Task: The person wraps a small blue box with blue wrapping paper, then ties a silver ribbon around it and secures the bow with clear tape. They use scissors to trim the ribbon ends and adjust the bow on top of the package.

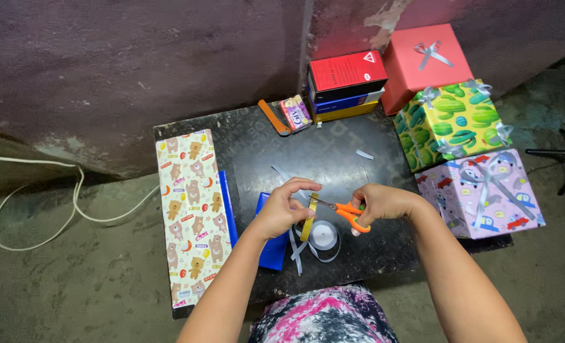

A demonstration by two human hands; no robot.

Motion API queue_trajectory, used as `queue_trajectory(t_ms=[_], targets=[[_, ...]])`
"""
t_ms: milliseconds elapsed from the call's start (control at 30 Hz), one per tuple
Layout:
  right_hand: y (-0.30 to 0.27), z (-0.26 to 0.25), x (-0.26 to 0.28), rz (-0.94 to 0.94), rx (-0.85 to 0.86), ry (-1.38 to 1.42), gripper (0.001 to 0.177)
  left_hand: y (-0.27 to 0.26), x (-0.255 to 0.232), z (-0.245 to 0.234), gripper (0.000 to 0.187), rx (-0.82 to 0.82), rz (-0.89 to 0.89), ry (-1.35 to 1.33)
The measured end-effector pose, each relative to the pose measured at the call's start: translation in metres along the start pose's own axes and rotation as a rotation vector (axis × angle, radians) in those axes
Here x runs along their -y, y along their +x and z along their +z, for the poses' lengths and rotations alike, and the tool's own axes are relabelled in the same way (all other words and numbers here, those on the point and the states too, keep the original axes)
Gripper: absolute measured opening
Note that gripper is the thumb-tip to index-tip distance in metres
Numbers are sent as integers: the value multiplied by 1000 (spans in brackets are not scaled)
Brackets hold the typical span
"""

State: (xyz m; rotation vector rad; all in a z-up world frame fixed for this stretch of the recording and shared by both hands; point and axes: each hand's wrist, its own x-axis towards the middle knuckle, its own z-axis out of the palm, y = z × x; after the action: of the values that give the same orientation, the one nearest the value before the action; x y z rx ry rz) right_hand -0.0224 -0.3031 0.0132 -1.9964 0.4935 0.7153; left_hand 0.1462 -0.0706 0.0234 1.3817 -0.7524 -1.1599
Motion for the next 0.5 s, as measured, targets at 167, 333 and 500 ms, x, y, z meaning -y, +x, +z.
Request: queue_trajectory(t_ms=[167, 333, 500], targets=[[-9, 0, -21, 8, 2, 49, 43, 10, 1, 14, 50, 35, -7, -8], [-22, -4, -39, 4, -45, 89, 44, 22, -1, 29, 50, 65, -14, 5], [-38, -12, -44, 16, -84, 59, 43, 32, -3, 44, 50, 92, 5, -17]])
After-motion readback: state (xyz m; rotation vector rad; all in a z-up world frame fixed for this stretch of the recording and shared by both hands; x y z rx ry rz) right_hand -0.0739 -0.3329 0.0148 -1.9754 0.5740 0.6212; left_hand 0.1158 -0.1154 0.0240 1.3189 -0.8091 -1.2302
